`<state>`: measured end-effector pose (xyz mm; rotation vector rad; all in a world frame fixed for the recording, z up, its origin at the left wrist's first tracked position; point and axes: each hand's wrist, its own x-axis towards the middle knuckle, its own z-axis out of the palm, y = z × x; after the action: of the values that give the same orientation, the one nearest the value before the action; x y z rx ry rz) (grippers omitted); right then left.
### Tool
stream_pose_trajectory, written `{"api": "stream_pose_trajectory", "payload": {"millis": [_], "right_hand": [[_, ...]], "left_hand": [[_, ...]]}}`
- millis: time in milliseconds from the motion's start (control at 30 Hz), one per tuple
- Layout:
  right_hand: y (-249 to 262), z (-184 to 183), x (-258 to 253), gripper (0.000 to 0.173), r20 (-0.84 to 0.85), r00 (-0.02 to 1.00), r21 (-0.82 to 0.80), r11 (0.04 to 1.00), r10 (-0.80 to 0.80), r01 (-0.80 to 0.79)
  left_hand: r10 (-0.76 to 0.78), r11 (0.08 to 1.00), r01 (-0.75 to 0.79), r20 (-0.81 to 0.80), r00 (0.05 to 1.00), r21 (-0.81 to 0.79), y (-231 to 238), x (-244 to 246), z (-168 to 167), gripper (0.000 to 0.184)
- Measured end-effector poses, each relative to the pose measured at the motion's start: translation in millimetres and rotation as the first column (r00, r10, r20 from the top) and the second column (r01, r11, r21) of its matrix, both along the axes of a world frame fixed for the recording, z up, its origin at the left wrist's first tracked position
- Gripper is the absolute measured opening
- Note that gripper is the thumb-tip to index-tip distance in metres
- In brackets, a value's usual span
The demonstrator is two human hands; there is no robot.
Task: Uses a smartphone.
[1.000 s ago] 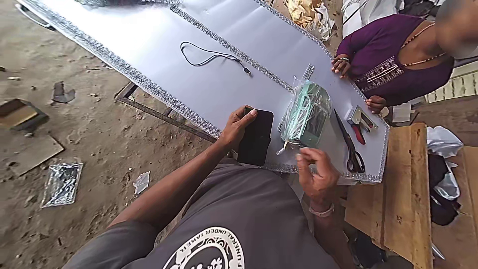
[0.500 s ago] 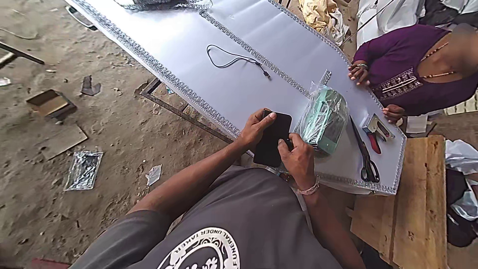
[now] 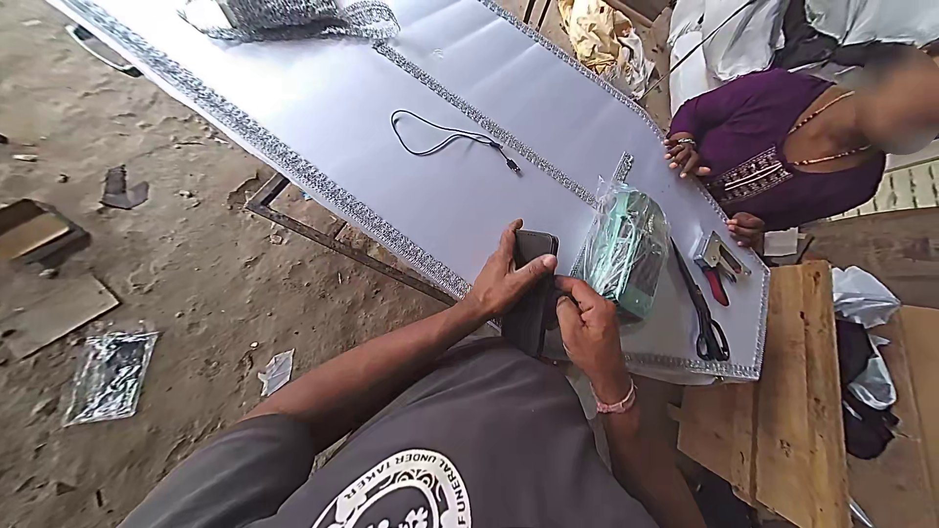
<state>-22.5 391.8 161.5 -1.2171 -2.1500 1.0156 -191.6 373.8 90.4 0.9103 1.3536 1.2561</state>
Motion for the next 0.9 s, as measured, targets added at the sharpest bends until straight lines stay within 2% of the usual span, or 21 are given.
{"api": "stream_pose_trajectory", "payload": {"millis": [67,133,233,300,400,433,500,633,733,800,900], "right_hand": [[1,1,-5,0.031,0.001,1.000,0.038,0.999,0.027,-0.027],[4,0,-10,0.030,0.005,0.999,0.058,0.998,0.034,-0.034],[14,-4,-18,0.034,-0.039,0.999,0.034,0.999,-0.004,0.006],[22,-9,-22,0.035,-0.118,0.991,-0.045,0.997,-0.065,0.060],[30,-20,-23,0.033,-0.291,0.939,-0.340,0.937,-0.182,0.076],[32,-26,-24,0.033,-0.329,0.919,-0.424,0.903,-0.220,0.064],[35,-38,-27,0.030,-0.356,0.889,-0.524,0.849,-0.287,0.064],[43,-53,-32,0.024,-0.337,0.853,-0.609,0.783,-0.399,0.126],[49,-61,-30,0.022,-0.373,0.845,-0.591,0.800,-0.383,0.102],[50,-66,-30,0.022,-0.384,0.846,-0.563,0.820,-0.371,0.104],[51,-68,-29,0.023,-0.395,0.844,-0.555,0.826,-0.362,0.095]], "left_hand": [[-0.049,0.992,0.051,0.026,0.998,-0.113,1,-6,9,0.122],[-0.030,0.985,0.049,0.115,0.993,-0.167,5,-12,10,0.122],[0.027,0.996,0.008,0.400,0.916,-0.086,15,-25,2,0.101],[-0.004,1.000,-0.004,0.551,0.834,0.015,20,-39,-3,0.088],[-0.062,0.991,-0.034,0.658,0.750,0.131,22,-65,-2,0.060],[-0.072,0.989,-0.039,0.685,0.725,0.144,22,-73,-2,0.050],[-0.090,0.988,-0.033,0.727,0.681,0.154,23,-84,-3,0.041],[-0.107,0.989,-0.009,0.764,0.636,0.147,26,-90,-13,0.043],[-0.104,0.991,-0.005,0.797,0.594,0.133,32,-93,-18,0.040],[-0.158,0.984,0.011,0.830,0.535,0.180,32,-97,-26,0.041],[-0.110,0.991,-0.003,0.817,0.567,0.136,35,-95,-20,0.040]]}}
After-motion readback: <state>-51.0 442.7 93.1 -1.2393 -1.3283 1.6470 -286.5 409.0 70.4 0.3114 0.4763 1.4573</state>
